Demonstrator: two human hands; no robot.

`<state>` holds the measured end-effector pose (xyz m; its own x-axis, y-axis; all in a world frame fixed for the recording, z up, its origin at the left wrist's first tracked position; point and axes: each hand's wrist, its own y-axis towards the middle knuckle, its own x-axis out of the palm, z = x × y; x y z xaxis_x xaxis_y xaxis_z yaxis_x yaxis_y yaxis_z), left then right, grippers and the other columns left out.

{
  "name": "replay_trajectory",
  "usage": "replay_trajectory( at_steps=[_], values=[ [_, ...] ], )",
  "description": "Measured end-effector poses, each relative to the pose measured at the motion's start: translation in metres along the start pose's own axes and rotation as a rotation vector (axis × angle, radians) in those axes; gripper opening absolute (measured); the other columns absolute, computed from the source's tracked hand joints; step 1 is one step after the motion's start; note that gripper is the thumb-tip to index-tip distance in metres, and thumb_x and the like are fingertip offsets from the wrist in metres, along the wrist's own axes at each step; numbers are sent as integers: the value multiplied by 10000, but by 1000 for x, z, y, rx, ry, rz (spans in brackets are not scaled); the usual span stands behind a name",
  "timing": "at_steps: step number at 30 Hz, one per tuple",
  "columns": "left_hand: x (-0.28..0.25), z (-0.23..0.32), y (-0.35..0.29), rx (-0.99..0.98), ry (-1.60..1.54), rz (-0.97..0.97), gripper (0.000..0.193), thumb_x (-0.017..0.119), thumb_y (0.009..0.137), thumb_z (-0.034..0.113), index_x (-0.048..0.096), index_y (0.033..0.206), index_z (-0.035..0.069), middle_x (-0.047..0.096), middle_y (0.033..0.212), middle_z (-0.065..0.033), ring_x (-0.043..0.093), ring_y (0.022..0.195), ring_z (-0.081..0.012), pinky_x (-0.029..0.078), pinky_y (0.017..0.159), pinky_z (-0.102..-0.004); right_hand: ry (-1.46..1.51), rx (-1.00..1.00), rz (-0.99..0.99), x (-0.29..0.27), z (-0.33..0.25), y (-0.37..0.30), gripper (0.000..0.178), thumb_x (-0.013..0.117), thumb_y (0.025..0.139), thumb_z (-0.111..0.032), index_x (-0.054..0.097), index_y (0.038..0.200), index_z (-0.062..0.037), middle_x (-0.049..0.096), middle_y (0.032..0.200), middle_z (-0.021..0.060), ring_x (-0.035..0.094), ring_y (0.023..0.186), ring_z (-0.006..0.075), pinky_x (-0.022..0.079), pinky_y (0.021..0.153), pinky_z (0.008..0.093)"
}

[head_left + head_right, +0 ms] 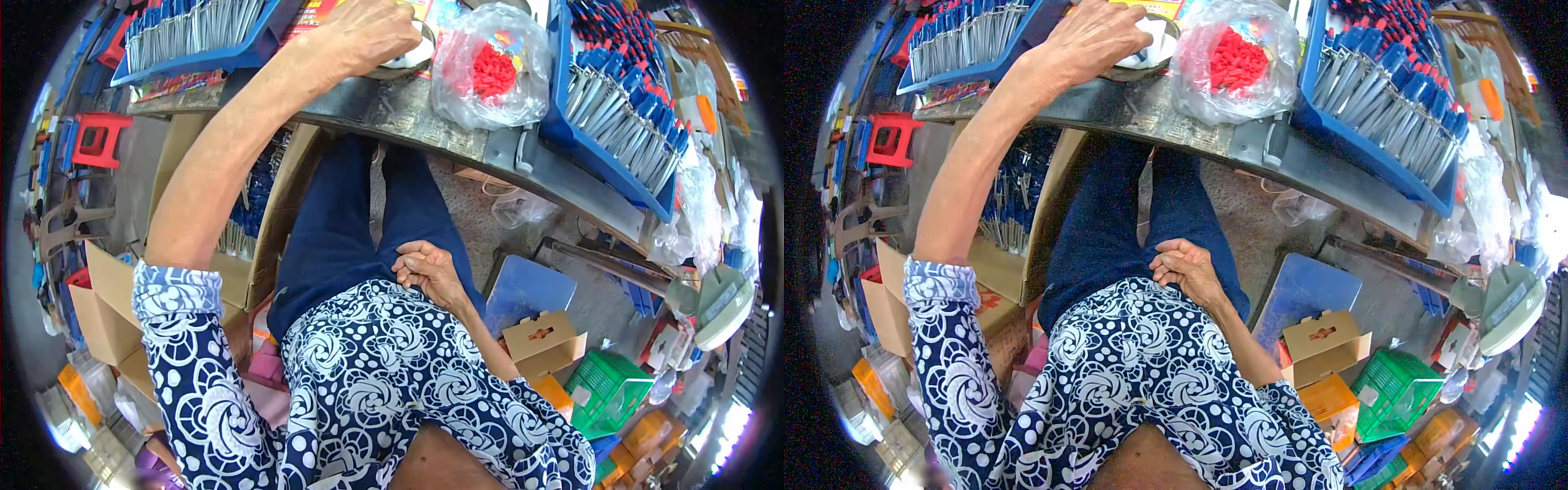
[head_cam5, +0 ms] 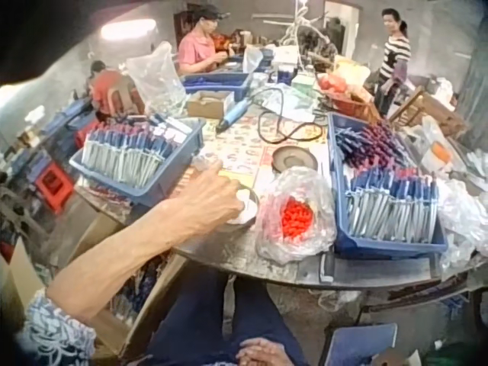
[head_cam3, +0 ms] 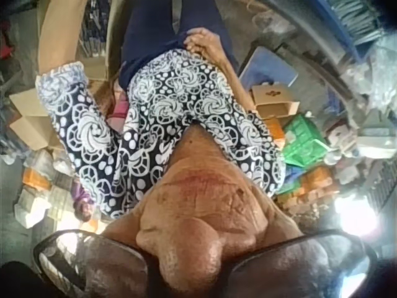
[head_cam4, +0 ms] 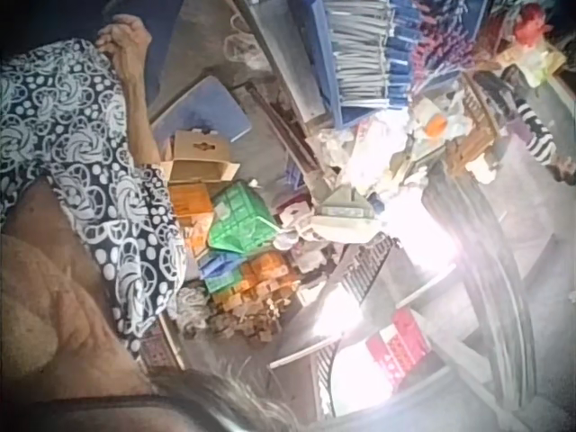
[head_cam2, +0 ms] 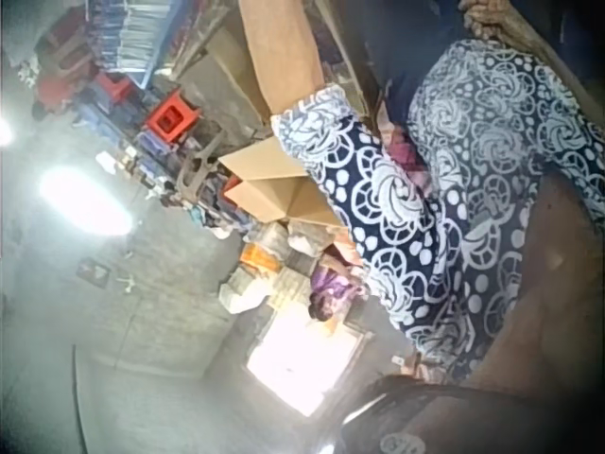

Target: Assembling small plastic components by joining a blue body with a red cap.

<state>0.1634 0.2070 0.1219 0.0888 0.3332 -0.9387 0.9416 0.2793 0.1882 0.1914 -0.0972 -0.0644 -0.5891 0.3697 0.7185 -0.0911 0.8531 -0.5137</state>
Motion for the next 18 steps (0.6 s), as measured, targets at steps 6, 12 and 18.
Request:
replay_trajectory(
  at_steps=[6, 12, 18],
  values=[
    [2, -5, 3, 20, 90, -38, 184, 572, 690, 99, 591, 869, 60, 577, 847, -147, 570, 731, -254, 424, 636, -346, 9, -24, -25, 1, -1, -2, 195, 513, 824, -41, 496, 992, 56, 592, 817, 164, 591, 652, 162, 501, 570, 227],
    [-3, -13, -10, 34, 178, -69, 203, 573, 695, 85, 587, 898, 88, 577, 862, -133, 572, 737, -245, 411, 641, -347, 19, -28, -48, 1, -2, -2, 190, 516, 823, -40, 500, 988, 51, 591, 821, 164, 595, 655, 166, 506, 573, 230],
    [-9, 2, -7, 50, 247, -82, 231, 573, 699, 71, 583, 926, 116, 576, 876, -119, 573, 742, -237, 398, 647, -349, -8, -21, -24, 3, -4, -1, 191, 522, 818, -40, 499, 987, 47, 591, 819, 162, 598, 660, 170, 509, 574, 231]
  ],
)
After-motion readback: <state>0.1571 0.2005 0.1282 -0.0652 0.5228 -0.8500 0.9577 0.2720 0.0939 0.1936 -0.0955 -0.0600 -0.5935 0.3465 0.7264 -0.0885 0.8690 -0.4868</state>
